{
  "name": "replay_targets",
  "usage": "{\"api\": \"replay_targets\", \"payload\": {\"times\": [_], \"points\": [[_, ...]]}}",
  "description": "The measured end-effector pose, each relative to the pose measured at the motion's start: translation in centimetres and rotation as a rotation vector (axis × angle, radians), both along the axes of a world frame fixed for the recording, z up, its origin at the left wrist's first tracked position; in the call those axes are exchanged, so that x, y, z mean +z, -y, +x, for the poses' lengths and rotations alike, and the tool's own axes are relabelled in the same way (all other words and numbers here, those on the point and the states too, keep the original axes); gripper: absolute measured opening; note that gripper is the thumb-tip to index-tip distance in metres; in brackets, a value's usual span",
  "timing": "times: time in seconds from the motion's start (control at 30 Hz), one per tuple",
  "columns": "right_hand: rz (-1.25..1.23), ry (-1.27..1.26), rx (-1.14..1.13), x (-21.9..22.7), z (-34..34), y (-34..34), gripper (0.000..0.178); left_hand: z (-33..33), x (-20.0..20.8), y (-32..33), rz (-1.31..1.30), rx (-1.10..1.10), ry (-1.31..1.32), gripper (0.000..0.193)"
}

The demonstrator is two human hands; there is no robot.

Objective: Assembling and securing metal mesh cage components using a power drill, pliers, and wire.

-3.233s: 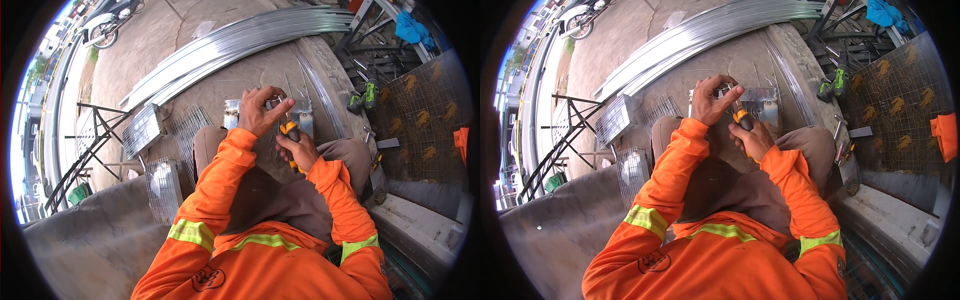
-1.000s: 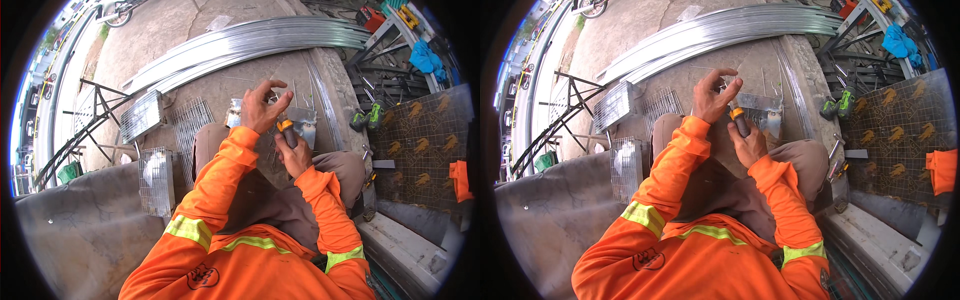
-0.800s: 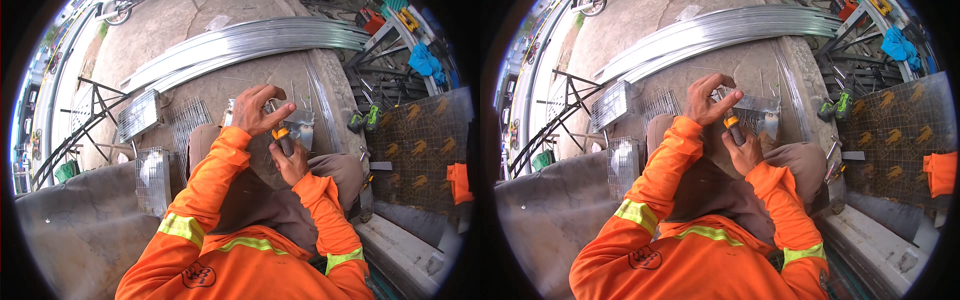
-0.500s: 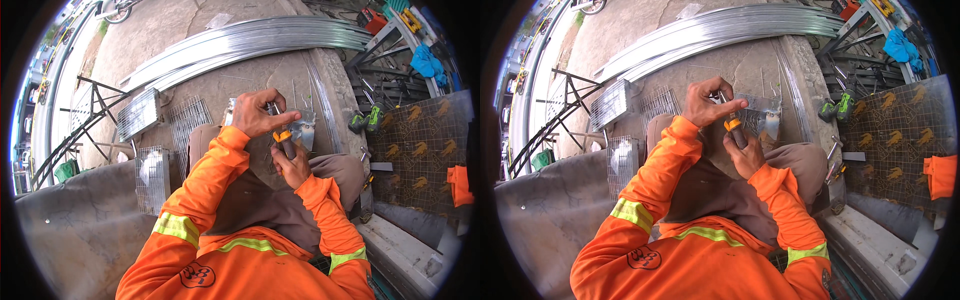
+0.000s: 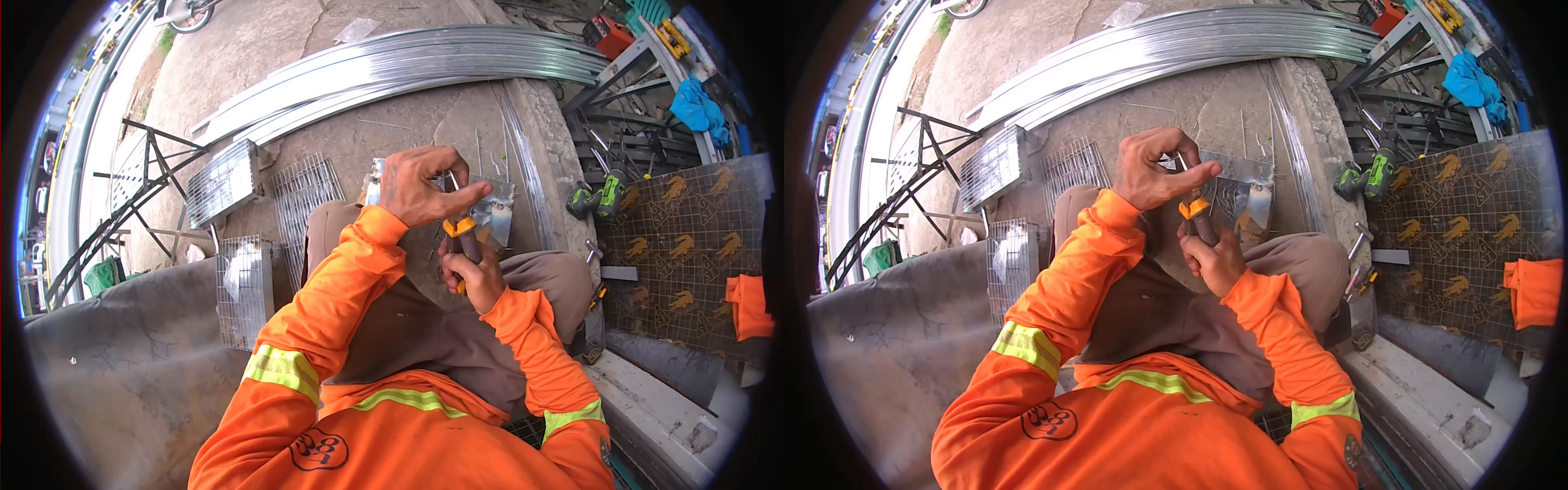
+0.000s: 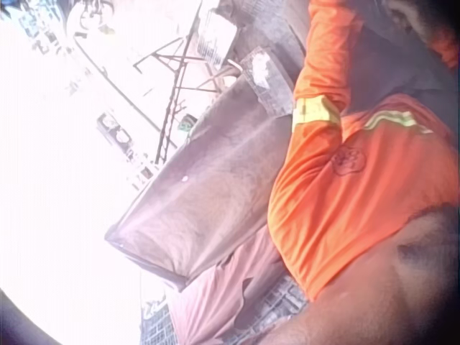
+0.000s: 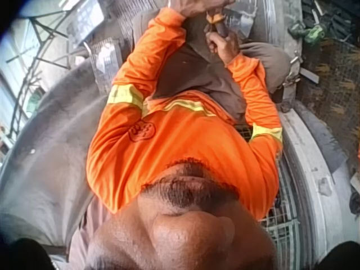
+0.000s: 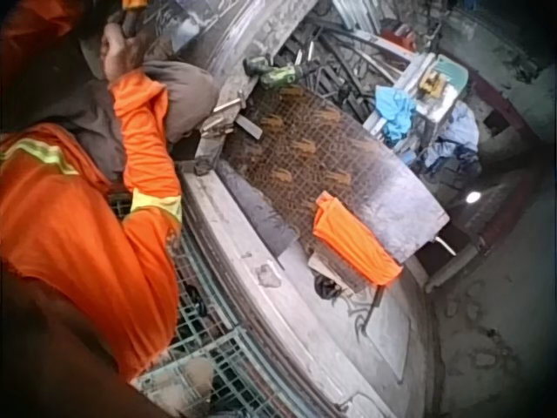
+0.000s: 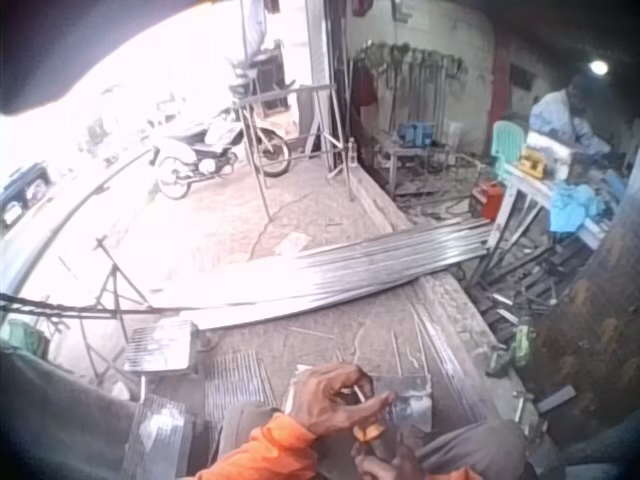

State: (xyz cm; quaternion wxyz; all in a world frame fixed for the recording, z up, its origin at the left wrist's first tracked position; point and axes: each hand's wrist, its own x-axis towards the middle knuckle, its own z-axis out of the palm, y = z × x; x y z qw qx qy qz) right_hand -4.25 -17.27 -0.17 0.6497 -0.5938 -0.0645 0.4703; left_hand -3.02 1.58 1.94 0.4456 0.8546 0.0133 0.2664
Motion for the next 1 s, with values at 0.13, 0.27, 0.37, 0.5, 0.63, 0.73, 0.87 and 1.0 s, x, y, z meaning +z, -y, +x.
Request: {"api": "replay_targets", "payload": {"times": [0.13,0.27,0.37,0.5,0.63,0.73,0.87,1.0], "points": [[0.027,-0.028,-0.012,0.2,-0.1,0.2,0.018,0.3,-0.1,0.3,-0.085,-0.004,0.011,0.035],[0.030,-0.035,-0.006,0.8,-0.5,0.2,0.019,0.0,0.3,0.5,-0.130,0.008,0.011,0.036],[0.098,-0.207,-0.019,0.8,-1.2,0.0,0.021,0.0,0.3,0.2,-0.153,-0.047,-0.057,0.032],[0.197,-0.412,-0.061,-0.5,-0.6,-0.2,0.024,1.3,-0.8,-0.3,-0.404,-0.124,-0.212,0.034],[0.224,-0.418,-0.046,-0.6,0.7,-0.3,0.028,1.6,-0.9,-0.9,-0.276,0.018,-0.041,0.032],[0.288,-0.479,0.008,-0.4,1.7,0.5,0.034,0.4,-0.9,-1.2,-0.352,-0.092,-0.160,0.031],[0.298,-0.498,0.049,1.2,2.0,0.9,0.052,0.3,-1.4,-1.1,-0.423,-0.136,-0.230,0.028],[0.284,-0.414,0.046,0.2,2.2,0.6,0.057,0.8,-2.2,-0.9,-0.656,-0.098,-0.231,0.026]]}}
